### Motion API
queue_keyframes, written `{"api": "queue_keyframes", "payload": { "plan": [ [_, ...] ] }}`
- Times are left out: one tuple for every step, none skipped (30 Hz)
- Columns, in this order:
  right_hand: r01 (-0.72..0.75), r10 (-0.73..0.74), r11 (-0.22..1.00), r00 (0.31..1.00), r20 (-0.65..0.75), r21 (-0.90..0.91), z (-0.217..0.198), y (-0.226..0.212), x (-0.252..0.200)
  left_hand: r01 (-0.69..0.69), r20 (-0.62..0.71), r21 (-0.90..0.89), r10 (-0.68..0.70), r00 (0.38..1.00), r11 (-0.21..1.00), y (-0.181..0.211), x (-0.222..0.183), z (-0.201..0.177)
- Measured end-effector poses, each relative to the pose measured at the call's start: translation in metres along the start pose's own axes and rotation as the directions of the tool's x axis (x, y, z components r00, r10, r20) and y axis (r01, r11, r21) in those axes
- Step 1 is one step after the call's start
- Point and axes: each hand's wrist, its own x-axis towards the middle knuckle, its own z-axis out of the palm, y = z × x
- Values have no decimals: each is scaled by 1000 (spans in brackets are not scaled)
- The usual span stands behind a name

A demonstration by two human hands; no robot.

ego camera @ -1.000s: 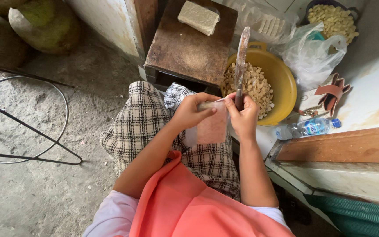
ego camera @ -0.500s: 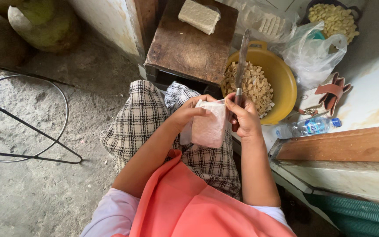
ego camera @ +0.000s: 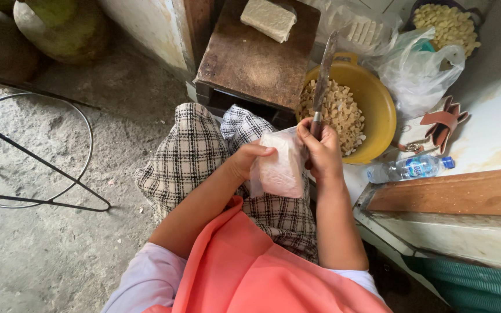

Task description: The person sits on the floor and uses a knife to cut a white rectangular food block into small cubes on a wooden board. The cut pieces are placed into a yellow bowl. The person unwraps a new block from plastic and continues cutting.

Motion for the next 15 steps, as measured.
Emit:
{"api": "queue_keyframes", "payload": {
  "plan": [
    [-16,16,1000,1000,-13,2,1,3,1,-2,20,-17,3,1000,1000,-1,-1,-3],
    [-31,32,999,999,-26,5,3,6,2,-4,40,-34,5,999,999,-3,-1,-7],
    [-48,49,999,998,-35,5,3,9,4,-32,26,-22,33,999,999,-5,-3,-10],
    [-18,17,999,1000,-25,-51,3,10,4,-60,12,-10,60,998,998,-7,-4,-13],
    [12,-13,994,1000,-14,-105,4,12,3,-88,-3,2,88,996,996,-8,-4,-16],
    [42,-43,987,999,-1,-158,4,13,3,-85,5,-51,85,996,995,-8,-4,-19],
    [8,-12,980,1000,-19,-200,4,14,3,-80,12,-105,82,997,991,-9,-2,-22],
    [-27,18,970,999,-38,-241,4,14,3,-76,19,-158,80,997,985,-10,-1,-24],
    [-61,46,958,997,-61,-279,4,15,2,-95,-110,-155,78,991,983,-10,2,-25],
    [-13,-11,950,997,-75,-312,5,15,2,-114,-237,-150,76,969,982,-9,5,-25],
    [36,-70,938,994,-87,-344,6,14,2,-130,-358,-141,72,931,981,-7,9,-25],
    [84,-129,922,987,-98,-377,6,13,1,-149,-375,-74,111,920,986,-6,10,-23],
    [164,-222,914,968,-120,-370,5,10,-1,-170,-388,-5,155,908,985,-4,12,-20],
    [244,-313,898,939,-142,-365,3,6,-4,-190,-398,65,200,895,980,-2,14,-17],
    [318,-395,876,904,-164,-362,1,3,-9,-192,-400,45,194,896,980,-1,14,-13]
  ]
}}
